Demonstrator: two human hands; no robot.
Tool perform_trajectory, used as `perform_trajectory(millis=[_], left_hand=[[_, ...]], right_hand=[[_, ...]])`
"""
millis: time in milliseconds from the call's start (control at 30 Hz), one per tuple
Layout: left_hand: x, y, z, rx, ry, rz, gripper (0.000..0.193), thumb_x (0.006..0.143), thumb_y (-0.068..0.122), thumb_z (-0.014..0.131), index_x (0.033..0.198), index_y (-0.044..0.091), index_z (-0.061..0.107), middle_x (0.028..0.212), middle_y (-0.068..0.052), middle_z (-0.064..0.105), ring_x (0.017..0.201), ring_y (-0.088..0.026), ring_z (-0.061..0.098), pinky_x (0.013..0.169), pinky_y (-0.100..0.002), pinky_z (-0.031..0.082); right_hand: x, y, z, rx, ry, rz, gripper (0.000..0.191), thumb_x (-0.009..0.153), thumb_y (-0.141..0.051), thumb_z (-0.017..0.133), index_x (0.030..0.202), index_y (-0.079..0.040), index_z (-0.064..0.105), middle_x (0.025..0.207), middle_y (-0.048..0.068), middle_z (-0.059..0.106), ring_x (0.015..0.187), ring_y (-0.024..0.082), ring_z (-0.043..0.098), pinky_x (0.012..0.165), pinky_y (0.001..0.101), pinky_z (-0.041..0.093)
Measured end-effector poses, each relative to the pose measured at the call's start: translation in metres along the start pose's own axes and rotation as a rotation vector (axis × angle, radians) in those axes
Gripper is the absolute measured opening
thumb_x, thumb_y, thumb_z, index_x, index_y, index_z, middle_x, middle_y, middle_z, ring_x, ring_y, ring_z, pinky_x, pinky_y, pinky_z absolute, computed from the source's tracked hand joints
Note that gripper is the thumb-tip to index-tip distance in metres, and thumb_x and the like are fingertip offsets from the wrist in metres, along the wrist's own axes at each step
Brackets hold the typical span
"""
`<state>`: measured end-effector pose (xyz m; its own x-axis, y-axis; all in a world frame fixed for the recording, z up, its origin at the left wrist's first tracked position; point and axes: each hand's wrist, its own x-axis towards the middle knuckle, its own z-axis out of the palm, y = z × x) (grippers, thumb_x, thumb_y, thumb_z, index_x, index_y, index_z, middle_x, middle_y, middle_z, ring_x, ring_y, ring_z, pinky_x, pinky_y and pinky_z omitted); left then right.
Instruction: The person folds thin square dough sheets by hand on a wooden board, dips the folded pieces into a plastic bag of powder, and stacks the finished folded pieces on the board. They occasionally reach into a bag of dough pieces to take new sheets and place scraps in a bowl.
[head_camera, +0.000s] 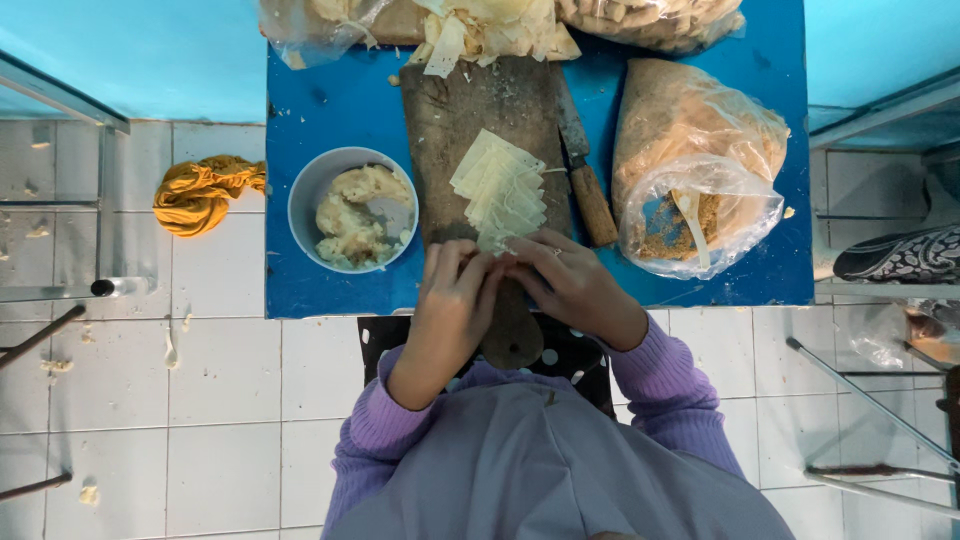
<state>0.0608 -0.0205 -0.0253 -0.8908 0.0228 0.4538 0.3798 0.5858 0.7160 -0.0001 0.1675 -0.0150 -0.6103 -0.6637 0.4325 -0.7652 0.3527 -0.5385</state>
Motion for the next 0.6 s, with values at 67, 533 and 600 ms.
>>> perform_trajectory(millis=[67,533,600], left_hand=[[0.001,-0.002,-0.003,-0.023,-0.027,0.028,0.023,0.087,-0.001,0.071,0.109,-0.005,0.064,0.111,-0.02,0.058,0.102,-0.04,0.056,0.087,-0.046,0.048],[0.017,-0.002,0.0,0.076,0.008,-0.037,0.021,0.085,-0.006,0.067,0.106,-0.001,0.068,0.1,-0.018,0.06,0.094,-0.039,0.055,0.081,-0.046,0.047],[0.017,-0.002,0.002,0.071,0.023,-0.037,0.02,0.085,-0.006,0.066,0.105,-0.002,0.068,0.1,-0.02,0.059,0.093,-0.039,0.055,0.08,-0.046,0.047]], right_hand=[[0.002,0.001,-0.002,-0.01,-0.016,-0.006,0.046,0.091,0.001,0.077,0.131,0.001,0.055,0.102,0.014,0.07,0.094,0.032,0.07,0.078,0.0407,0.057],[0.018,0.008,0.003,-0.209,0.082,-0.044,0.038,0.09,-0.001,0.078,0.124,-0.004,0.063,0.094,0.011,0.065,0.095,0.03,0.063,0.086,0.0439,0.048],[0.017,0.01,0.004,-0.209,0.086,-0.079,0.039,0.09,-0.002,0.078,0.126,-0.003,0.062,0.095,0.009,0.066,0.098,0.029,0.063,0.089,0.0454,0.046]])
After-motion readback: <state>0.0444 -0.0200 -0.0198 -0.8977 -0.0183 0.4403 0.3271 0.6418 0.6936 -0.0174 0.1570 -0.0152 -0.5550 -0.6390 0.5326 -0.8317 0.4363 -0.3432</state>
